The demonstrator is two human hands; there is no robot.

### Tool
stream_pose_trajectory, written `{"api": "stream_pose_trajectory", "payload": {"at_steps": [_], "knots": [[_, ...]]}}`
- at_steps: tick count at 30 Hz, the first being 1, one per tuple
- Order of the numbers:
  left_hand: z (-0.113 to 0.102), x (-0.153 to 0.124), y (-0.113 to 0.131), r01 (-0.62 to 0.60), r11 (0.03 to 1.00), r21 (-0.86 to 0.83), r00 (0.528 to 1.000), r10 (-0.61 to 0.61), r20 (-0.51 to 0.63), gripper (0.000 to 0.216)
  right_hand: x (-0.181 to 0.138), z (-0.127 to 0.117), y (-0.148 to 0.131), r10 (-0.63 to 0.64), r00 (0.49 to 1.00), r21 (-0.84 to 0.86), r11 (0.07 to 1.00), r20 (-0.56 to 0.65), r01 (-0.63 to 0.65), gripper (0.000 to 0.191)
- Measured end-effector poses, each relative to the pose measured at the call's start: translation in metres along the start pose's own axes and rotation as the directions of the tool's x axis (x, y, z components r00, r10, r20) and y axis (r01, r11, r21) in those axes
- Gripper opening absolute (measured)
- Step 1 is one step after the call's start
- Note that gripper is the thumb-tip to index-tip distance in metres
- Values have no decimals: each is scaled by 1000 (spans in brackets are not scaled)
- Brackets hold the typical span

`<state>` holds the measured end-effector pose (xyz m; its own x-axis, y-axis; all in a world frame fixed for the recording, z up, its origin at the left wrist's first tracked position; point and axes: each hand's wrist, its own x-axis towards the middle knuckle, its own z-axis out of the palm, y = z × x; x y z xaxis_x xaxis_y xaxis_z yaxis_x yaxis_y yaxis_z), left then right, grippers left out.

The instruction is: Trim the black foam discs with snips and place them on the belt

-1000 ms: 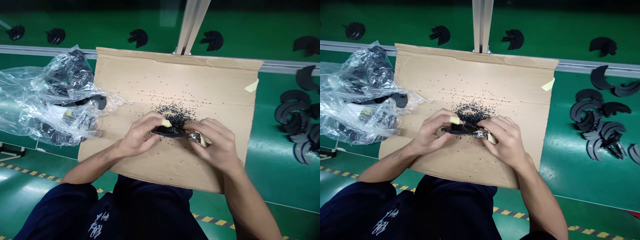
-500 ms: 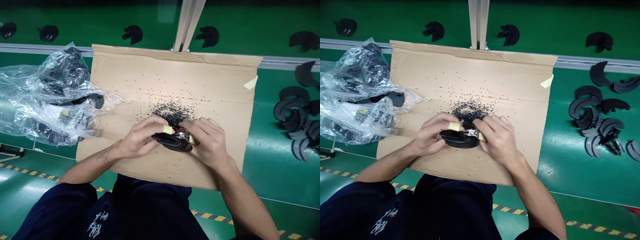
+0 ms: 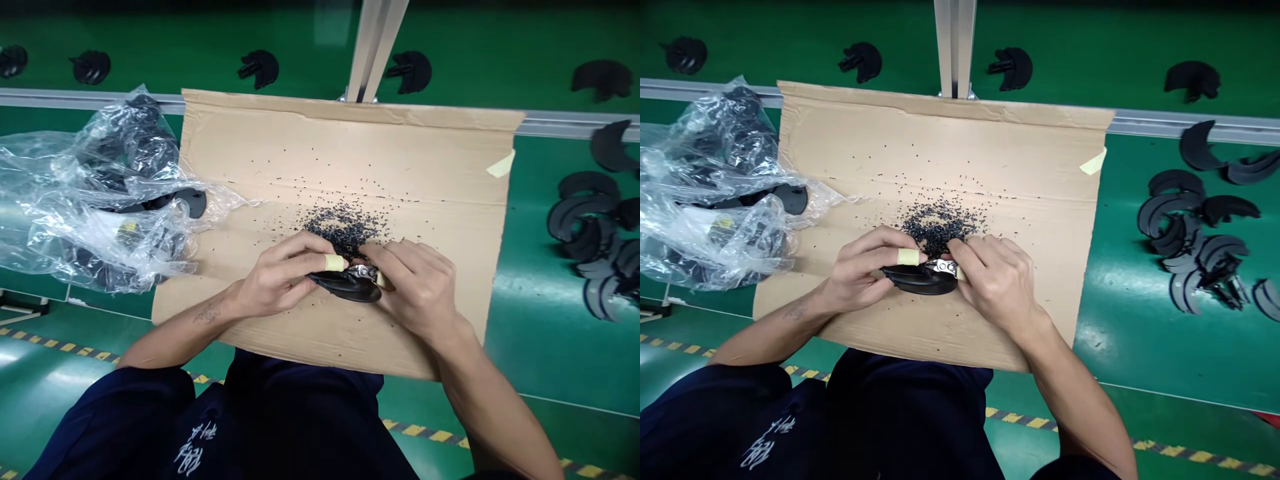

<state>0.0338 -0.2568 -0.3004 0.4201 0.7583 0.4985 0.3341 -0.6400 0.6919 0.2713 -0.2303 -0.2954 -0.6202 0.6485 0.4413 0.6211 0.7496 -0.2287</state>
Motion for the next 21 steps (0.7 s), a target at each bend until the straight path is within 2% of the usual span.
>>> {"api": "stream_pose_trajectory", "payload": {"at_steps": [5, 9, 11, 14, 17, 19, 21], "knots": [[-1, -1, 0, -1, 999, -46, 1000, 1, 13, 35, 2, -2, -3, -42, 999, -133, 990, -23, 39, 10], [0, -1, 1, -5, 998, -67, 1000, 5, 7, 32, -1, -1, -5, -35, 999, -115, 993, -19, 33, 10], [1, -1, 0, -1, 997, -71, 1000, 1, -5, 31, -2, 1, -5, -7, 1000, -51, 999, -7, 7, 12], [4, -1, 0, 2, 997, -78, 1000, -4, -23, 30, -4, 3, -4, 61, 998, 154, 986, 15, -63, 13], [4, 0, 3, 7, 998, -56, 999, -8, -32, 27, -4, 3, -1, 114, 993, 277, 955, -23, -103, 11], [-5, 3, 8, 23, 1000, -19, 1000, -23, -7, 26, -3, 2, 3, 130, 990, 218, 969, -49, -116, 12], [-24, 10, 13, 55, 998, 38, 997, -57, 55, 25, -3, 2, 7, 130, 991, 94, 988, -42, -126, 13]]}}
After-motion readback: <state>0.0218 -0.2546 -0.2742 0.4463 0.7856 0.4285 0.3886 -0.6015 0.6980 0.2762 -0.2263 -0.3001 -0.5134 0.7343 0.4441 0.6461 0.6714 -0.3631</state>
